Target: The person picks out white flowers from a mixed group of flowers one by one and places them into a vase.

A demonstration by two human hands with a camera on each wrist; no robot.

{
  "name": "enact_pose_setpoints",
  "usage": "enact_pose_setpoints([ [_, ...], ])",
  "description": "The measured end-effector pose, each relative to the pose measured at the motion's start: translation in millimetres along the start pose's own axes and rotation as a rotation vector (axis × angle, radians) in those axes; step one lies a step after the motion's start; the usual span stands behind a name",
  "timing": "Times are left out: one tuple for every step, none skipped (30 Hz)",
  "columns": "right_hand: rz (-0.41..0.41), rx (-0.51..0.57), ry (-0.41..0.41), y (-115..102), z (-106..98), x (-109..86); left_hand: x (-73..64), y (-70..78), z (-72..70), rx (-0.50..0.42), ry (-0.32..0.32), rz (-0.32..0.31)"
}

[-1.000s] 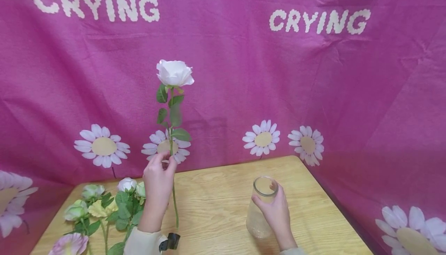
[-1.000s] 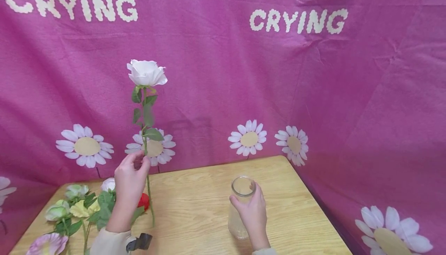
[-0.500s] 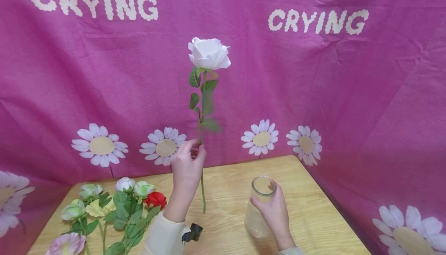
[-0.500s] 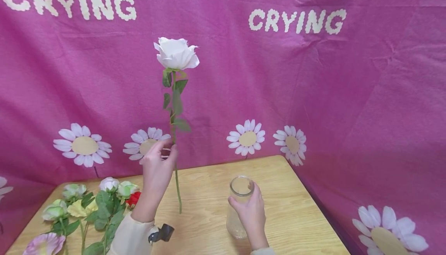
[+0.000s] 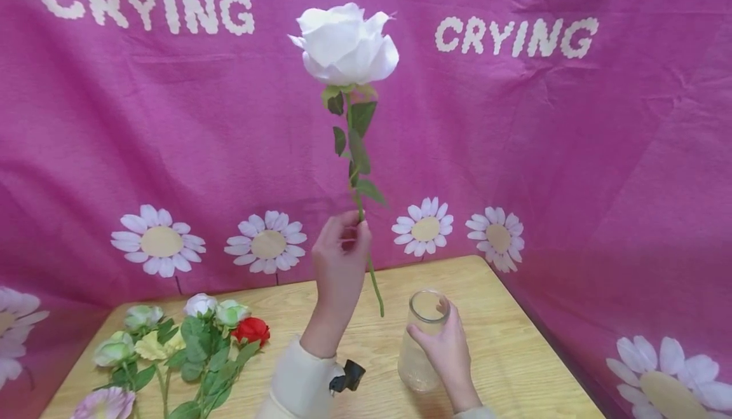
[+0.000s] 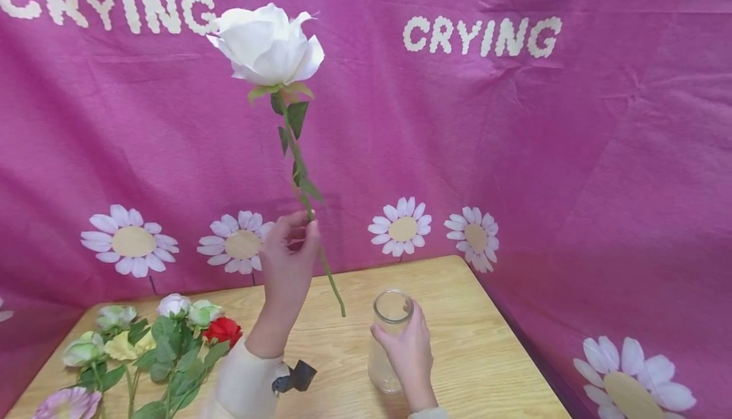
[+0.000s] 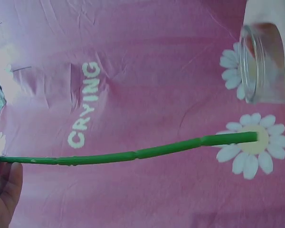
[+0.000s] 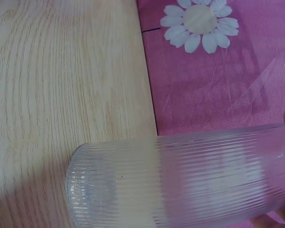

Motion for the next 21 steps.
enact_pose_setpoints([
  [0.001,0.003,-0.001,0,0,-0.2,-1.0,0.1,2.3,-0.017,0.006,0.003],
  [0.001,0.004,-0.002,0,0,-0.4,-1.8,0.6,4.5,-0.034,0.013,0.008],
  [0.001,0.004,-0.003,0,0,-0.6,-2.6,1.0,6.5,-0.045,0.020,0.017],
  [0.001,0.003,-0.003,0,0,-0.8,-3.4,1.2,8.5,-0.052,0.028,0.025],
  [0.001,0.002,-0.003,0,1,-0.9,-4.1,1.8,10.5,-0.059,0.036,0.031],
  [0.001,0.000,-0.001,0,1,-1.0,-4.9,2.5,12.5,-0.066,0.041,0.035],
  [0.001,-0.002,0.003,0,1,-1.2,-5.8,2.8,14.7,-0.072,0.047,0.036],
  [0.001,-0.006,0.007,1,1,-1.3,-6.4,3.6,16.7,-0.080,0.051,0.035],
  [0.003,-0.008,0.012,1,1,-1.4,-7.2,3.9,19.1,-0.090,0.052,0.031],
  [0.003,-0.009,0.015,1,1,-1.5,-7.7,4.5,21.4,-0.097,0.055,0.028],
  [0.004,-0.010,0.016,2,0,-1.6,-8.3,5.4,23.7,-0.102,0.056,0.023],
  [0.005,-0.008,0.019,2,0,-1.7,-8.9,6.2,25.9,-0.109,0.056,0.016],
  [0.006,-0.011,0.019,2,0,-1.8,-9.5,6.7,28.2,-0.110,0.054,0.010],
  [0.006,-0.010,0.020,2,0,-1.8,-10.3,6.9,30.4,-0.113,0.051,0.003],
  [0.005,-0.009,0.020,2,0,-1.7,-11.0,7.3,32.6,-0.114,0.048,-0.001],
  [0.003,-0.008,0.021,3,0,-1.6,-11.9,7.1,34.8,-0.110,0.046,-0.007],
  [0.003,-0.008,0.023,3,0,-1.5,-13.2,6.3,37.1,-0.114,0.042,-0.011],
  [0.002,-0.007,0.027,4,0,-1.4,-14.5,5.3,39.3,-0.119,0.037,-0.013],
  [0.000,-0.006,0.030,5,0,-1.3,-16.0,4.5,41.4,-0.123,0.030,-0.013],
  [0.000,-0.003,0.035,5,1,-1.2,-17.7,3.6,43.6,-0.130,0.027,-0.012],
  [0.000,-0.001,0.039,6,1,-1.1,-19.5,2.2,45.6,-0.132,0.022,-0.011],
])
Point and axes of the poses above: each hand's wrist, its own x-axis towards the middle knuckle, its own z-axis out of the palm, y = z × x, the point moved 1 cm from there along x, towards the middle knuckle, and after that the axes turned 8 degrees about -x, right-handed, at the moved point
